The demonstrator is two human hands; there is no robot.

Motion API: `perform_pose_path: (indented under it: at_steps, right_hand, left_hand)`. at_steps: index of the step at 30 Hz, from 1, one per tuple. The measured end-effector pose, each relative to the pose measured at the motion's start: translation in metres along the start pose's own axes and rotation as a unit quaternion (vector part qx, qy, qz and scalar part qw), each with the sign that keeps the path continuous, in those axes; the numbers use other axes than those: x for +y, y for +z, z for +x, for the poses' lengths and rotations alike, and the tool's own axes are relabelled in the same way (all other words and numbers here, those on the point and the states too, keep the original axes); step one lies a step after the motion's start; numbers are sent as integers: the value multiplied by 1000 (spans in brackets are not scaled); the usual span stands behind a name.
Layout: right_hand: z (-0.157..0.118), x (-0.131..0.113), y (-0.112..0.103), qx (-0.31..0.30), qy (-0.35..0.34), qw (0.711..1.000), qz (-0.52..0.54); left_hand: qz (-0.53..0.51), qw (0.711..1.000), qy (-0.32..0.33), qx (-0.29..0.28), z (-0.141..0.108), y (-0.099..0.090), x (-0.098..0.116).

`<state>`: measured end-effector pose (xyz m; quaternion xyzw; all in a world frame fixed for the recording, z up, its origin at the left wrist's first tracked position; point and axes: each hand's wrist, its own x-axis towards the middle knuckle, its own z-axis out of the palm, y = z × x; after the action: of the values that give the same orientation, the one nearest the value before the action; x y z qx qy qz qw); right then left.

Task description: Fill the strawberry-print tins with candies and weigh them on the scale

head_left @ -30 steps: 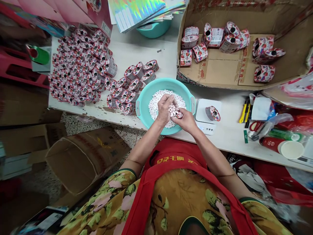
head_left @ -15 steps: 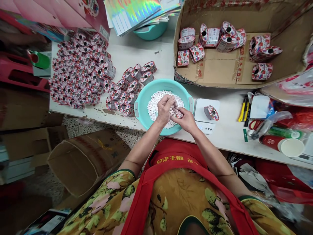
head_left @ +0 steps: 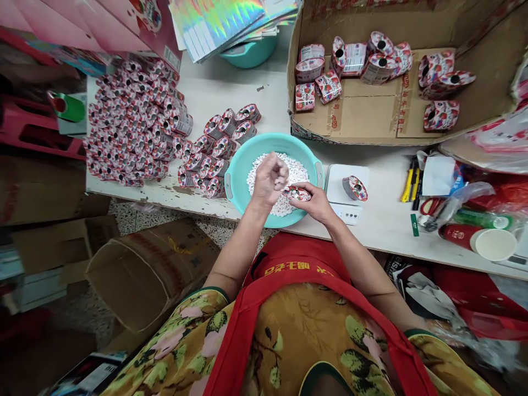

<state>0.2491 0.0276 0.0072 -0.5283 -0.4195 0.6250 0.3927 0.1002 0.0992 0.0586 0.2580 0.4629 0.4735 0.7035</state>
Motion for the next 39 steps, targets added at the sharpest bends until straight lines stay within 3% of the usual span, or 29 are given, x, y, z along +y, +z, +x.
perform_pose_path:
  at_steps: [3, 7, 8, 10, 13, 16, 18, 21, 24, 28, 30, 34, 37, 39]
  right_hand:
    - [-7, 0, -8, -6, -3, 1000, 17]
    - [-17, -2, -12, 4, -8, 1000, 18]
    - [-18, -2, -11, 6, -8, 1000, 16]
    - [-18, -2, -10, 15, -7, 1000, 2]
    - [-14, -1, -5, 42, -11, 998, -46]
    - [-8, -1, 0, 58, -28, 992, -105]
    - [-6, -1, 1, 60, -32, 989, -129]
    - [-10, -4, -1, 53, -24, 993, -102]
    - [-23, -6, -8, 39, -16, 998, -40]
    - [-52, -2, -20, 28, 11, 1000, 4]
    - [-69, 3, -25, 27, 9, 1000, 3]
    - [-100, 15, -30, 13, -2, 1000, 15]
    - [-116, 23, -33, 15, 10, 999, 42]
    - [-124, 28, -37, 30, 19, 998, 54]
  left_hand:
    - [-39, 998, -18, 43, 17, -32, -2]
    - [21, 973, -205, 104, 31, -65, -33]
    - [38, 968, -222, 108, 29, -69, -40]
    - [60, 979, -176, 82, 19, -70, -48]
    - [135, 989, -60, -9, 0, -60, -47]
    - [233, 968, -39, -81, -6, -48, -40]
    - [258, 961, -46, -92, -3, -46, -36]
    - [208, 975, -60, -59, 4, -55, -34]
    - [63, 992, -104, -19, 10, -71, -36]
    - [-1, 973, -223, 57, 18, -85, -44]
    - [12, 963, -261, 72, 22, -84, -50]
    - [42, 953, -297, 35, 31, -66, -58]
    - [104, 956, -273, 33, 33, -40, -57]
    - [150, 960, -238, -7, 31, -19, -50]
